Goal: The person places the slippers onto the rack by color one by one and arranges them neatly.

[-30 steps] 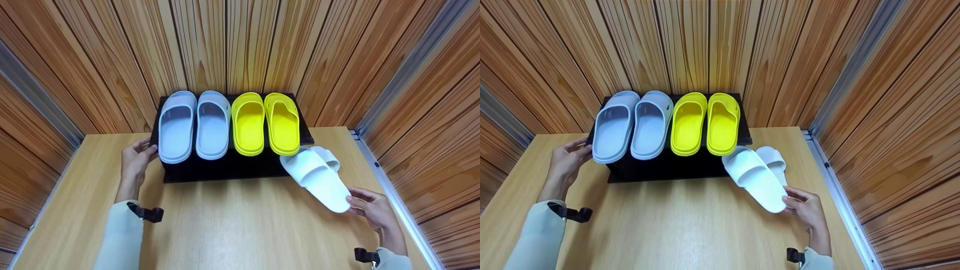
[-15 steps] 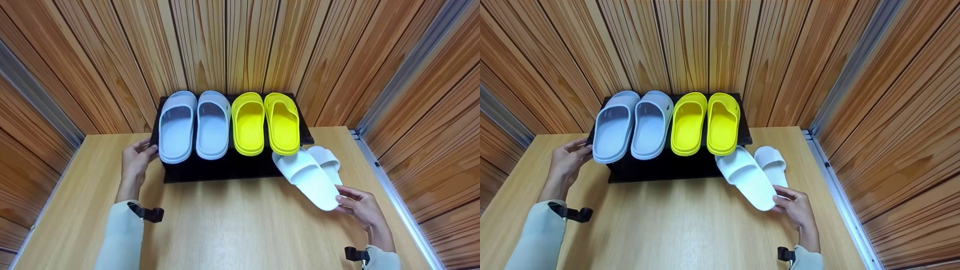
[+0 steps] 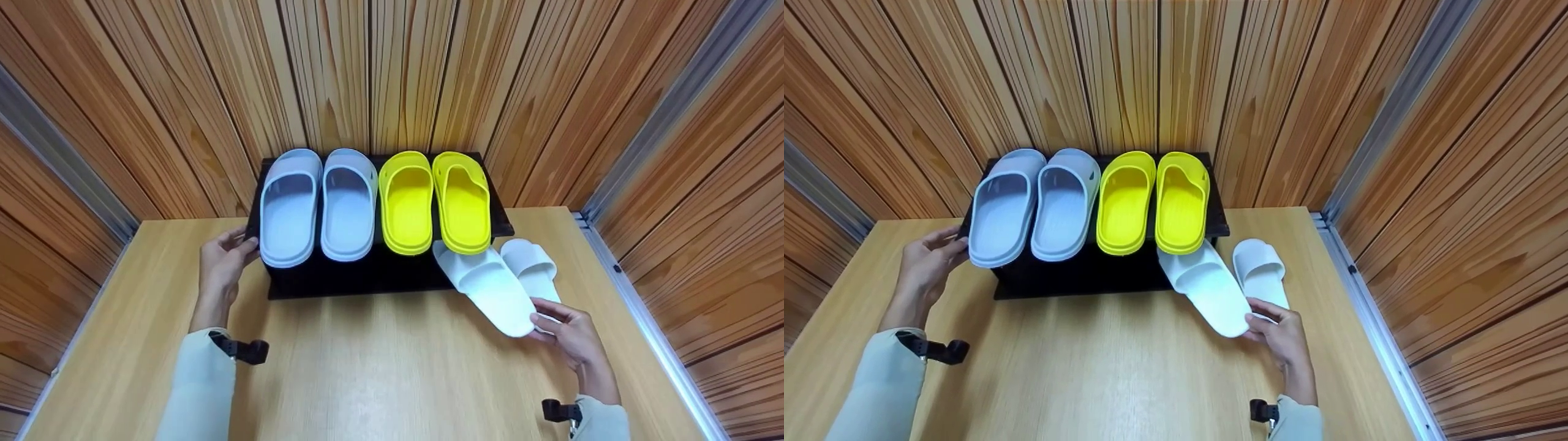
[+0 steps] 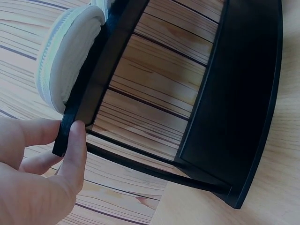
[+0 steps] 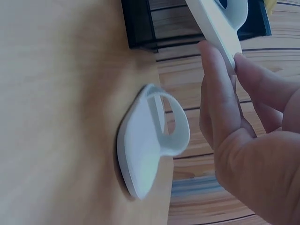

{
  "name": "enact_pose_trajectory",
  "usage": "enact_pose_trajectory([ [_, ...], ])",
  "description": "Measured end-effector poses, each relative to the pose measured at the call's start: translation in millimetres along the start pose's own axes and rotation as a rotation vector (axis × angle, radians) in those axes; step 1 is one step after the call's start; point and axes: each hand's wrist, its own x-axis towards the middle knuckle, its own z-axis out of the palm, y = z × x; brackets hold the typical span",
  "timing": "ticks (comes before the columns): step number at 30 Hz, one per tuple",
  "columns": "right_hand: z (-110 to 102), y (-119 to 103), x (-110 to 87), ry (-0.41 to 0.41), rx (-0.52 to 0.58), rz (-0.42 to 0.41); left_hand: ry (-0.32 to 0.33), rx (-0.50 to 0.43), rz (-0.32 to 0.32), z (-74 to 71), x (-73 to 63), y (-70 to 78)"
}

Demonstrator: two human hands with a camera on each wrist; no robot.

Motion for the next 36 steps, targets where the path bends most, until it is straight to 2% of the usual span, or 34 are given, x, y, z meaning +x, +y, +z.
enact_pose_trajectory([
  [8,18,5,7.8,0.033,0.030,0.014,-0.005,0.024,-0.018,-0.9,-1.5,1.8],
  [18,52,18,17.9,0.145,0.198,-0.023,-0.013,0.054,-0.026,-0.6,-2.3,3.9],
  [23,65,23,22.2,0.152,0.226,0.002,-0.018,0.063,-0.024,-0.4,-2.3,3.6],
  [30,85,26,30.4,0.166,0.262,0.016,0.008,0.000,0.008,0.5,-0.5,-1.4],
  [36,99,33,38.2,0.185,0.342,0.031,0.007,0.018,0.001,-0.4,-0.8,0.1],
])
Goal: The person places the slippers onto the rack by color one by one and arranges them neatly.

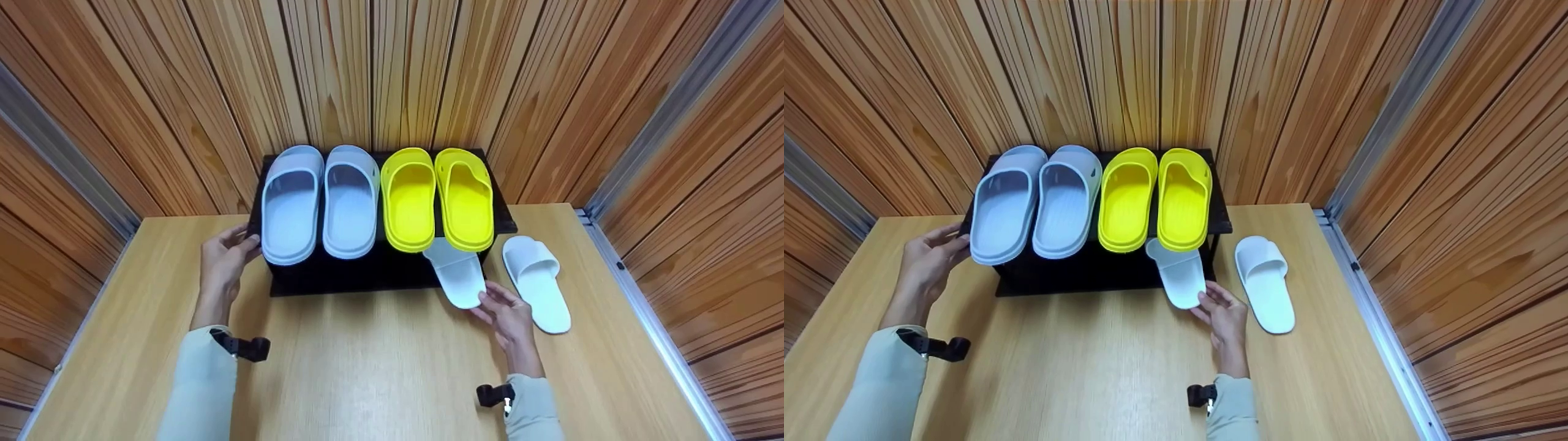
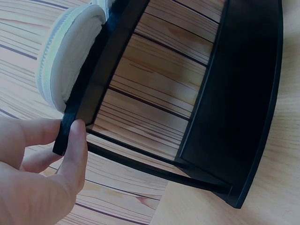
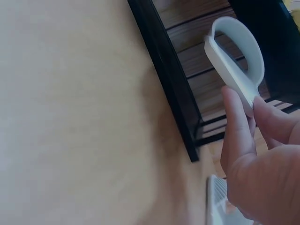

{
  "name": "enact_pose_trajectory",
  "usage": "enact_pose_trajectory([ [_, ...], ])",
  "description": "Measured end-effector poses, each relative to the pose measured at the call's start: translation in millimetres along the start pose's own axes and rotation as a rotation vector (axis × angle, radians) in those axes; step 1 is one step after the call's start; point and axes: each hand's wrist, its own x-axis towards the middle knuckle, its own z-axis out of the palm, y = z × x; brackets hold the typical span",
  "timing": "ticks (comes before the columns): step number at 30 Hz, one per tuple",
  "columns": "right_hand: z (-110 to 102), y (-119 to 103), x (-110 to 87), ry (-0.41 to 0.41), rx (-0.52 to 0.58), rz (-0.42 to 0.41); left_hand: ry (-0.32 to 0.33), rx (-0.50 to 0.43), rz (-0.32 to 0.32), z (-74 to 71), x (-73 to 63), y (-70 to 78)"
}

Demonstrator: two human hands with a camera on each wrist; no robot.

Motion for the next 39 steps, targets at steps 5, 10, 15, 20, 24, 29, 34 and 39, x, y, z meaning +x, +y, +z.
enact_pose_trajectory([
  [5,6,6,6.1,0.031,0.051,0.011,-0.015,0.007,-0.009,-1.3,-0.9,1.6],
  [10,11,8,15.8,0.046,0.090,0.040,-0.010,0.006,-0.010,-1.9,-0.9,1.8],
  [15,13,8,24.6,0.064,0.115,0.048,-0.009,-0.010,-0.006,-0.9,0.1,0.6],
  [20,13,10,30.7,0.063,0.103,0.039,-0.004,-0.018,0.004,-1.2,-0.4,-0.2],
  [24,13,13,33.0,0.075,0.121,0.043,-0.006,-0.007,0.007,-1.0,-0.5,-0.3],
  [29,15,16,34.2,0.117,0.124,0.063,-0.012,0.000,-0.002,0.4,0.6,0.7],
  [34,21,18,37.3,0.164,0.047,0.030,-0.010,-0.006,-0.001,-0.8,1.4,1.4],
  [39,25,21,41.2,0.239,-0.015,0.002,-0.014,-0.003,-0.007,-1.5,0.6,0.6],
])
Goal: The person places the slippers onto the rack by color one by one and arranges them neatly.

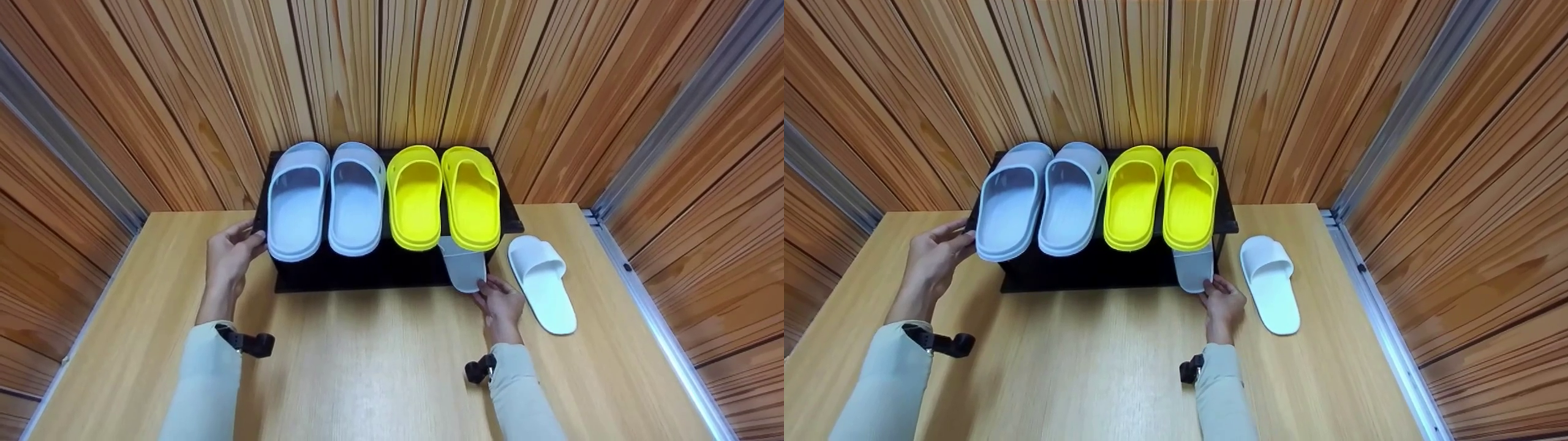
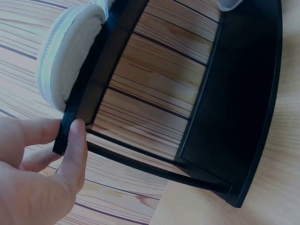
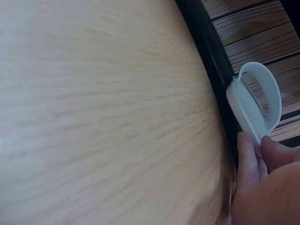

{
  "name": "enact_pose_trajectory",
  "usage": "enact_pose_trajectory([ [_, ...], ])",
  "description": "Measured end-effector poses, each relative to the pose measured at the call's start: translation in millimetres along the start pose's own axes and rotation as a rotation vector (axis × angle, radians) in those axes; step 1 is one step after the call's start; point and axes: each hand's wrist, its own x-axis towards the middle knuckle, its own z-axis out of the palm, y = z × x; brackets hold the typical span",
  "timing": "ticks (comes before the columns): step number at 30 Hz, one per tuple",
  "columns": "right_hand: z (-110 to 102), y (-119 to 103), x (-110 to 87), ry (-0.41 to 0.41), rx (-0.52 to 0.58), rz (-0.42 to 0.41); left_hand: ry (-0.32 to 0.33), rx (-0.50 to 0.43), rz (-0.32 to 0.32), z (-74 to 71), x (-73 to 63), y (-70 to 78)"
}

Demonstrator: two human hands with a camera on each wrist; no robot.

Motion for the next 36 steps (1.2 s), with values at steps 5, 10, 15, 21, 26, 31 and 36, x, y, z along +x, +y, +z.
enact_pose_trajectory([
  [5,0,4,1.2,0.040,-0.051,-0.050,-0.002,-0.011,0.006,-0.2,-0.1,-1.0],
  [10,-5,5,1.7,0.030,-0.085,-0.062,-0.006,-0.002,-0.004,-0.5,-1.0,-1.5],
  [15,-13,-1,-0.2,0.001,-0.201,-0.082,0.007,-0.004,-0.009,0.0,-0.3,-0.3],
  [21,-20,-14,-3.7,-0.007,-0.443,-0.211,0.005,0.010,-0.012,-0.3,-0.7,0.7],
  [26,-27,-21,-4.8,-0.011,-0.576,-0.326,0.007,0.019,-0.025,-0.3,-0.5,0.5],
  [31,-32,-24,-5.1,0.003,-0.641,-0.430,0.013,0.038,-0.042,-0.5,-1.0,1.8],
  [36,-36,-26,-4.0,0.028,-0.754,-0.524,0.010,0.024,-0.044,-0.5,-1.0,1.8],
])
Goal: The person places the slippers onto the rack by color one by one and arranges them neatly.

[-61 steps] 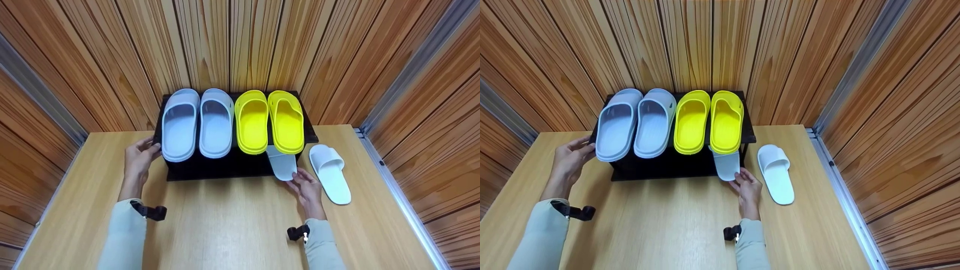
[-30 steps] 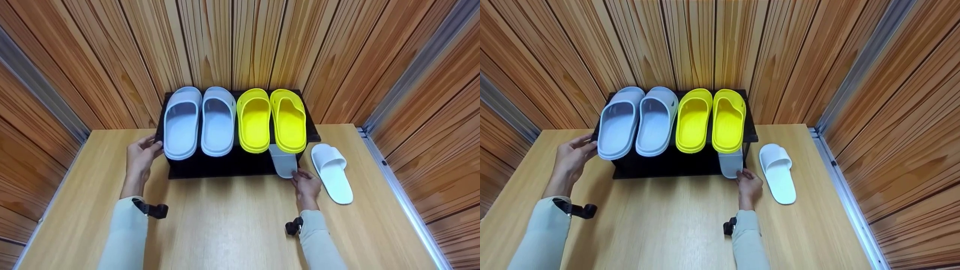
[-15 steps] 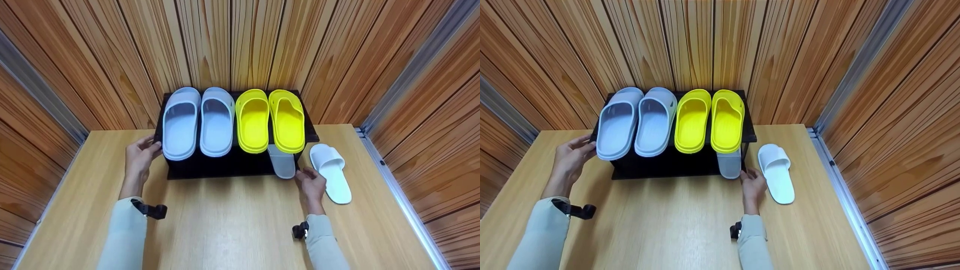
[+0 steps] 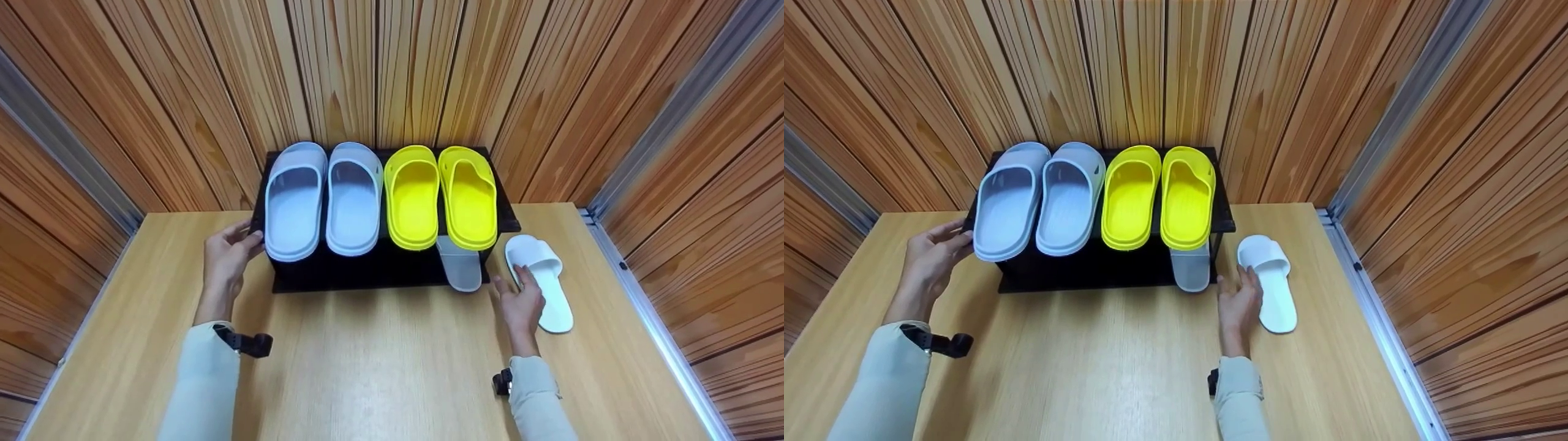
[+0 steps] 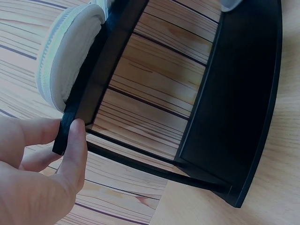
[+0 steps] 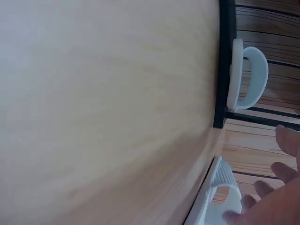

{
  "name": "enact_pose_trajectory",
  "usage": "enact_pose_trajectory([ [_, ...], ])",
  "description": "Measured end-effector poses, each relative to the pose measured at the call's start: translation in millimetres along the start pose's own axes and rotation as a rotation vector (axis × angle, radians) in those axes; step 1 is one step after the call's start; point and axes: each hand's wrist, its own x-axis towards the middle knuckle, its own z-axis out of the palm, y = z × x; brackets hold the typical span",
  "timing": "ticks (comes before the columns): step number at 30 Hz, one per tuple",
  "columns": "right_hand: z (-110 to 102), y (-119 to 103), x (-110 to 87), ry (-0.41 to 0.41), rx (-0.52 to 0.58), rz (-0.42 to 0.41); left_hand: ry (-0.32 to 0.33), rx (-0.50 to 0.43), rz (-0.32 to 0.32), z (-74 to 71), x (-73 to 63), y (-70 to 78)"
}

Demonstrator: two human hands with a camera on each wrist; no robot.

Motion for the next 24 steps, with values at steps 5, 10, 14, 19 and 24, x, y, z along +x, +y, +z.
enact_pose_trajectory([
  [5,-8,8,1.0,0.025,-0.118,-0.025,-0.001,-0.016,0.014,-0.1,0.4,-1.1],
  [10,-23,20,4.6,0.072,-0.261,-0.001,-0.016,-0.027,0.029,-0.7,1.2,-1.8],
  [14,-38,29,5.3,0.060,-0.315,0.103,-0.020,-0.023,0.024,-0.9,1.8,-0.5],
  [19,-55,39,2.6,-0.001,-0.315,0.228,-0.017,-0.027,0.026,-0.5,1.8,0.7],
  [24,-64,48,-2.0,-0.033,-0.318,0.272,-0.009,-0.032,0.026,-0.9,1.0,-1.3],
])
